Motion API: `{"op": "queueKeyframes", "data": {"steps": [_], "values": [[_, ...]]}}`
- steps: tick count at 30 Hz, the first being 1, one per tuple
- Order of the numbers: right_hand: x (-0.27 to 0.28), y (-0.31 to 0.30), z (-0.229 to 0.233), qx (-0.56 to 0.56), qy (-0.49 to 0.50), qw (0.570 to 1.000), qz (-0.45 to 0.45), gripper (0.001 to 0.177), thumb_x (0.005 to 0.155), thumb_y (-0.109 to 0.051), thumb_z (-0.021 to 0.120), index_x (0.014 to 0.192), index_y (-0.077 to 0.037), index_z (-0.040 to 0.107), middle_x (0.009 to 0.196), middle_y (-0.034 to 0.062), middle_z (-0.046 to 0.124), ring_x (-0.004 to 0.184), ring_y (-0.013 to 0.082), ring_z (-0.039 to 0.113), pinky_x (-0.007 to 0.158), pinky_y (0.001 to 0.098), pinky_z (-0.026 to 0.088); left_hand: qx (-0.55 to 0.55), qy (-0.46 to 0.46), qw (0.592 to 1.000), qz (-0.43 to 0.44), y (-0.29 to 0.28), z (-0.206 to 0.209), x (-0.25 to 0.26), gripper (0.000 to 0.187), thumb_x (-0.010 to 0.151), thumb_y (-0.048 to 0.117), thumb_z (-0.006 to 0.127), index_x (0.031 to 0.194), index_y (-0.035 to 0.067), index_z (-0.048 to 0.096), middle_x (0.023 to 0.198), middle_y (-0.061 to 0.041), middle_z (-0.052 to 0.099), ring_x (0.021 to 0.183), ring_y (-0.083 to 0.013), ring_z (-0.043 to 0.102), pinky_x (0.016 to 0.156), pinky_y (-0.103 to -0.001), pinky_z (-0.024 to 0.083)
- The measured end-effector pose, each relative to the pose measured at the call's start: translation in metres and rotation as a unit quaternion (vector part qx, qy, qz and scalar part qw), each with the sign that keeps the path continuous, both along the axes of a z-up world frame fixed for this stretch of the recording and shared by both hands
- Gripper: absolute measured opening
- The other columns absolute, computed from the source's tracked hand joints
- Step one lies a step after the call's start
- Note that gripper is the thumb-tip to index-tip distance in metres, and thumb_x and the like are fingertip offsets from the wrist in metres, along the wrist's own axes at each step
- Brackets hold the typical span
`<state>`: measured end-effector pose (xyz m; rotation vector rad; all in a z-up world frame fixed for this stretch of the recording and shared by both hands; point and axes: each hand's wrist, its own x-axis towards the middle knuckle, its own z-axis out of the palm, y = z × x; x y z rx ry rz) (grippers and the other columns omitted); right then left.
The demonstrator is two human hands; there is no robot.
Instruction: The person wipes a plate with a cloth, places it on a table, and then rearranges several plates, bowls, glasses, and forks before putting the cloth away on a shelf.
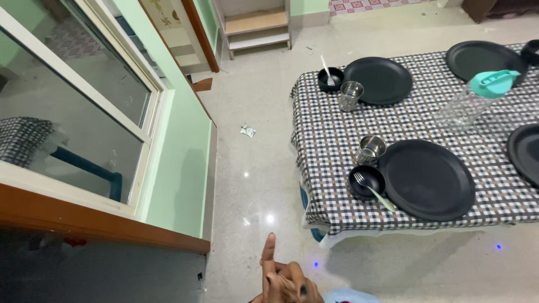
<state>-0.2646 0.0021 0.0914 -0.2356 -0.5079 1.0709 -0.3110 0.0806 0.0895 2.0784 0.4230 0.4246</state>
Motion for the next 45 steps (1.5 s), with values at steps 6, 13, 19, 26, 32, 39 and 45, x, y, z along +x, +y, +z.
{"op": "queueKeyframes", "data": {"steps": [6, 13, 19, 26, 32, 39, 45], "values": [[-0.049, 0.087, -0.021, 0.100, 0.226, 0.969, -0.027, 0.036, 0.096, -0.040, 0.053, 0.118, -0.016, 0.069, 0.097, 0.0233, 0.066, 0.091, 0.0383, 0.065, 0.081, 0.0515, 0.053, -0.080, -0.028, 0.994, -0.074, 0.058, 0.047, -0.018, 0.031, 0.109, 0.021, 0.040, 0.133, 0.004, 0.052, 0.114, -0.009, 0.076, 0.081, -0.0205, 0.067, 0.077, -0.035, 0.055], [0.001, 0.146, -0.022, 0.207, 0.156, 0.965, 0.024, 0.038, 0.087, -0.039, 0.071, 0.114, -0.012, 0.068, 0.108, 0.0221, 0.061, 0.099, 0.0383, 0.062, 0.081, 0.0506, 0.055, -0.119, -0.103, 0.983, -0.094, 0.111, 0.046, 0.015, 0.031, 0.108, 0.019, 0.038, 0.125, 0.001, 0.057, 0.111, -0.009, 0.074, 0.074, -0.0176, 0.061, 0.070, -0.032, 0.050], [0.054, 0.190, -0.130, 0.185, -0.044, 0.969, -0.156, 0.049, 0.077, -0.033, 0.086, 0.113, -0.008, 0.065, 0.121, 0.0230, 0.056, 0.106, 0.0357, 0.060, 0.078, 0.0459, 0.056, -0.160, -0.116, 0.970, -0.141, 0.182, 0.049, 0.067, 0.034, 0.108, 0.017, 0.035, 0.118, -0.002, 0.061, 0.108, -0.009, 0.072, 0.068, -0.0152, 0.056, 0.064, -0.029, 0.046], [0.176, 0.342, -0.120, 0.240, -0.086, 0.900, -0.352, 0.056, 0.074, -0.034, 0.090, 0.113, -0.008, 0.061, 0.128, 0.0226, 0.053, 0.109, 0.0333, 0.053, 0.074, 0.0402, 0.050, -0.291, -0.002, 0.938, -0.189, 0.294, 0.098, 0.171, 0.037, 0.103, 0.014, 0.032, 0.114, -0.001, 0.065, 0.106, -0.008, 0.070, 0.065, -0.0131, 0.054, 0.053, -0.026, 0.042], [0.250, 0.356, 0.034, -0.142, -0.016, 0.957, -0.252, 0.041, 0.101, -0.032, 0.055, 0.108, 0.009, 0.058, 0.102, 0.0275, 0.060, 0.095, 0.0358, 0.060, 0.082, 0.0435, 0.052, -0.127, -0.136, 0.962, -0.202, 0.369, 0.118, 0.249, 0.035, 0.101, 0.009, 0.038, 0.114, 0.000, 0.069, 0.104, -0.016, 0.069, 0.077, -0.0222, 0.065, 0.068, -0.029, 0.052], [0.313, 0.431, 0.068, -0.296, -0.004, 0.895, -0.334, 0.041, 0.099, -0.022, 0.040, 0.113, 0.011, 0.060, 0.114, 0.0270, 0.070, 0.109, 0.0328, 0.067, 0.100, 0.0403, 0.050, -0.082, -0.151, 0.975, -0.144, 0.442, 0.096, 0.341, 0.031, 0.092, 0.007, 0.046, 0.108, 0.003, 0.073, 0.080, -0.015, 0.076, 0.070, -0.0263, 0.076, 0.068, -0.035, 0.056], [0.401, 0.503, 0.047, -0.370, 0.004, 0.835, -0.408, 0.044, 0.093, -0.014, 0.052, 0.128, 0.011, 0.059, 0.134, 0.0256, 0.064, 0.121, 0.0305, 0.064, 0.106, 0.0416, 0.046, -0.028, -0.104, 0.977, -0.183, 0.512, 0.071, 0.452, 0.025, 0.099, 0.015, 0.054, 0.118, 0.005, 0.068, 0.064, -0.010, 0.069, 0.054, -0.0211, 0.072, 0.047, -0.030, 0.049]]}}
